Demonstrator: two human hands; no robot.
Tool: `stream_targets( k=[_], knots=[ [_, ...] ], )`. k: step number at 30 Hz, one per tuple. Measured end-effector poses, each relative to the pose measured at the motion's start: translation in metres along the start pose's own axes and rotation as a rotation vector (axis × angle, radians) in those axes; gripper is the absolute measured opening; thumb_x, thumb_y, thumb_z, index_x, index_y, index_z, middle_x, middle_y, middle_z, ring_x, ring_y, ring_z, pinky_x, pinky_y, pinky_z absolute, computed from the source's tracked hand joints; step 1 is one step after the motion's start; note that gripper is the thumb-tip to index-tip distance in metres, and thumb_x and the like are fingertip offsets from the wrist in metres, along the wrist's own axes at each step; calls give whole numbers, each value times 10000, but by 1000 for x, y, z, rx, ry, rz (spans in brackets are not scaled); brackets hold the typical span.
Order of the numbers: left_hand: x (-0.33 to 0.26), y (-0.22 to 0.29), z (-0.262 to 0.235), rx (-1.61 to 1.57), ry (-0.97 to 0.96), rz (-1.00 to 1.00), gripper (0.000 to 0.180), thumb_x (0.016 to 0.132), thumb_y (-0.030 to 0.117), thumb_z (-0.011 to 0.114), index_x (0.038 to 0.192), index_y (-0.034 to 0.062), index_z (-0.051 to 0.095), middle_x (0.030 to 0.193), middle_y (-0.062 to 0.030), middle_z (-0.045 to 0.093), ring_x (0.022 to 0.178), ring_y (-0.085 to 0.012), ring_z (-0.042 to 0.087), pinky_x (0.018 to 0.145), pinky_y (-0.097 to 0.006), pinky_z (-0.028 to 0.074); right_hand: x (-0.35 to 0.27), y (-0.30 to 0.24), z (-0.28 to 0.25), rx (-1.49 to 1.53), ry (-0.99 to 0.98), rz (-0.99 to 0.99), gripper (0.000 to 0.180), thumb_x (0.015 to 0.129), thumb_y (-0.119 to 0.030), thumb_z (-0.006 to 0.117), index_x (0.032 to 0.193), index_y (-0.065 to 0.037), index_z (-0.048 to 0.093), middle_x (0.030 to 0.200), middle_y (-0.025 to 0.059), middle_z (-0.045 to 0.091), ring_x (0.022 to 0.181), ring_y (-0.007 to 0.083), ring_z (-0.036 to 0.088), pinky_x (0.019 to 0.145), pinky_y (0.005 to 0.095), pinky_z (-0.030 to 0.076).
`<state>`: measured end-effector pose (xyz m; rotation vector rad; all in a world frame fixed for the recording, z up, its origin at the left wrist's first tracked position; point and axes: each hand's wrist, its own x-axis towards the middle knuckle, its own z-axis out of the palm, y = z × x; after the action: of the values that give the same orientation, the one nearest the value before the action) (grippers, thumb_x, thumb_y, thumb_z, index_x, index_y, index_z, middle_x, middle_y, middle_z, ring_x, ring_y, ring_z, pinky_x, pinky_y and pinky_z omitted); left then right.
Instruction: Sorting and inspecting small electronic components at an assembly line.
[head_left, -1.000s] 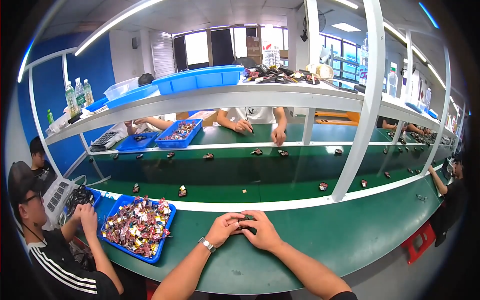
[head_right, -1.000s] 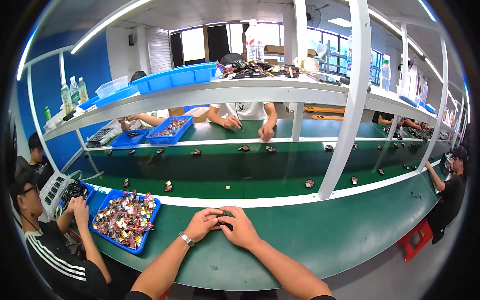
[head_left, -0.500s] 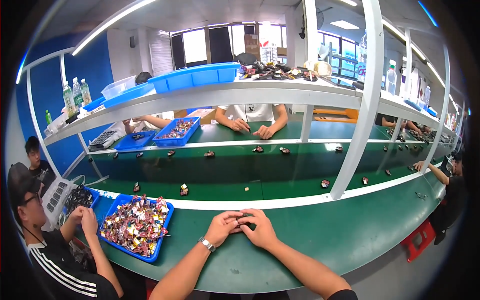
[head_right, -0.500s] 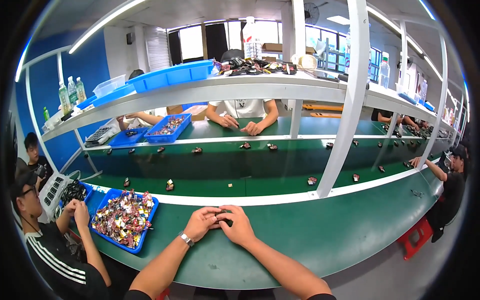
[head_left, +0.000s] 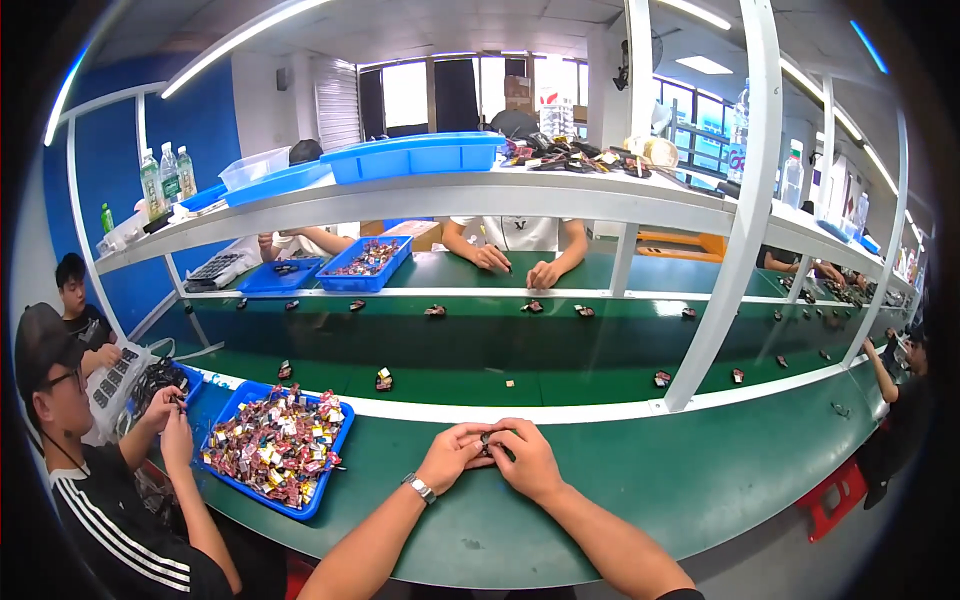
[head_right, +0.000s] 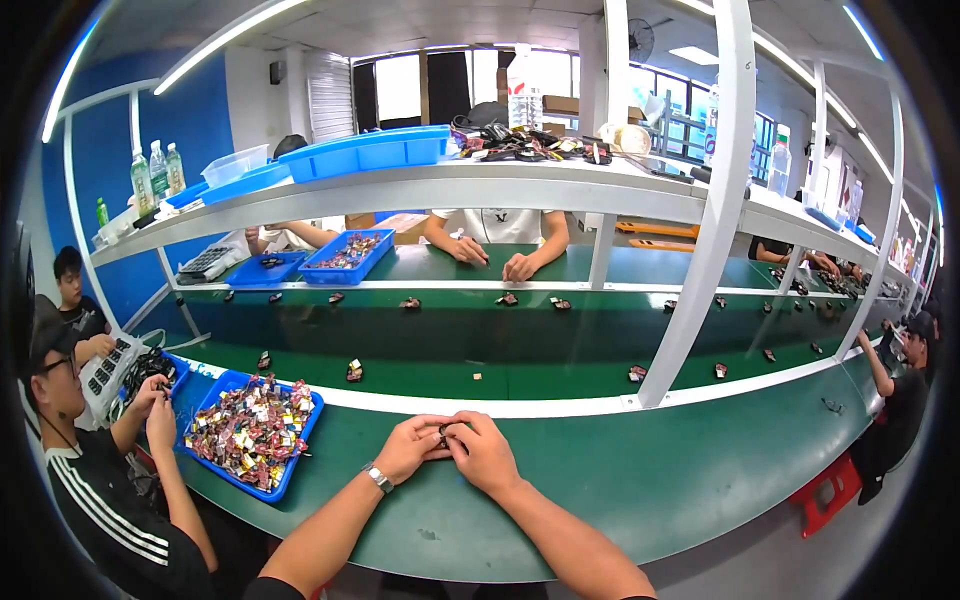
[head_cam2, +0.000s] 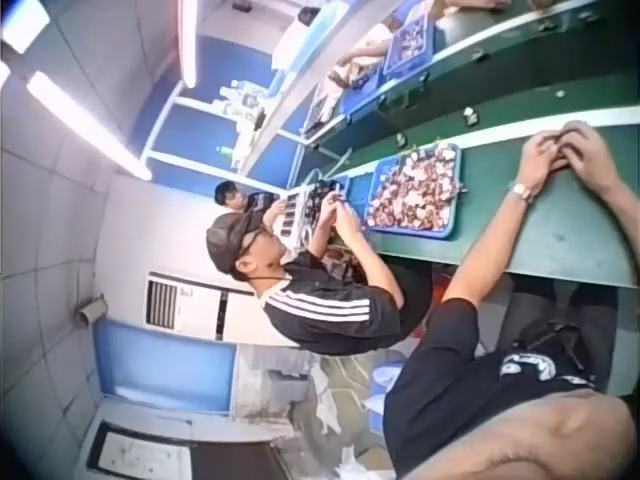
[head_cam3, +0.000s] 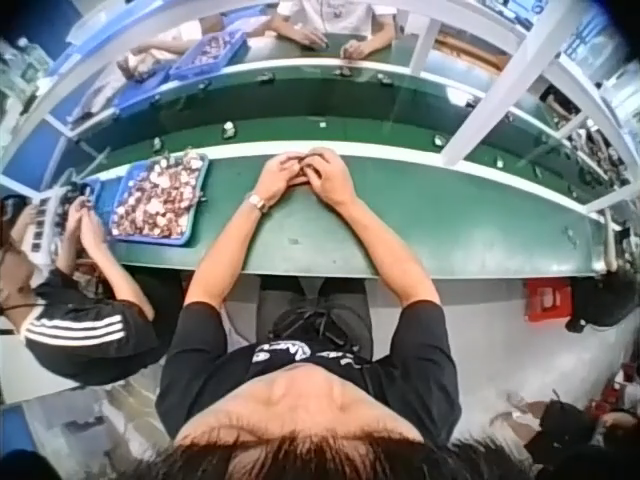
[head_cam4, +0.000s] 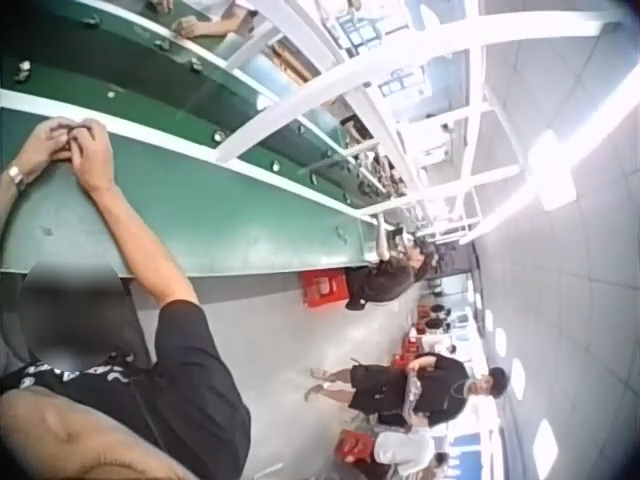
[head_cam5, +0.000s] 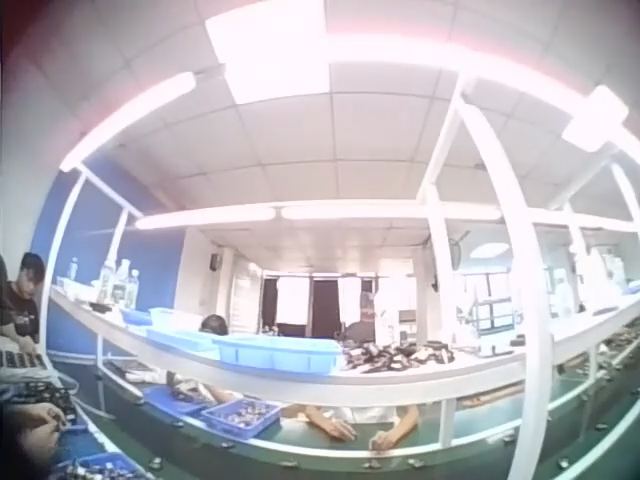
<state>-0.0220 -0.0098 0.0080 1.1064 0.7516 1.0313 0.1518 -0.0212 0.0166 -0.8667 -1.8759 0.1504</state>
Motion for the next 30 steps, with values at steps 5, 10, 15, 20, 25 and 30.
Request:
stream_targets(
  k=[5,10,15,20,25,30],
  knots=[
    [-1,0,-3,-8,8,-16,307,967,11,468,1271,-27,485,1199,-140,586,1088,-220,612,937,-355,543,2,-6,-3,2,-16,20,148,778,-54,698,920,-73,662,1047,79,612,950,261,614,782,353,533],
    [0,-1,-3,-26,-9,-17,301,969,14,468,1267,-25,488,1188,-136,589,1076,-215,617,925,-351,547,-1,-2,-1,-52,-15,9,164,780,-79,708,939,-70,671,1031,70,618,939,248,620,769,350,538],
    [-1,0,-1,-11,14,-31,290,968,17,474,1254,-26,501,1178,-136,594,1054,-208,626,908,-342,553,-3,-1,3,-118,27,-10,158,796,-101,705,948,-67,677,1001,52,628,885,225,635,701,336,549],
    [0,-3,-3,-9,8,-20,286,966,15,477,1247,-25,510,1173,-130,599,1037,-205,632,895,-337,558,-5,-5,6,-136,41,-7,156,803,-100,695,953,-64,676,996,57,628,876,230,638,701,338,552],
    [0,0,0,-20,17,-8,278,959,9,491,1234,-22,522,1147,-120,619,1015,-200,640,871,-331,566,-3,-3,7,-172,68,-38,150,803,-92,689,948,-59,675,993,62,627,848,241,643,698,345,549],
    [0,-5,1,48,51,64,258,950,31,537,1203,-20,544,1118,-129,644,972,-199,655,826,-325,579,2,-5,2,-15,-5,66,173,795,-61,690,963,-53,651,1000,72,626,834,253,649,705,341,554]
  ],
)
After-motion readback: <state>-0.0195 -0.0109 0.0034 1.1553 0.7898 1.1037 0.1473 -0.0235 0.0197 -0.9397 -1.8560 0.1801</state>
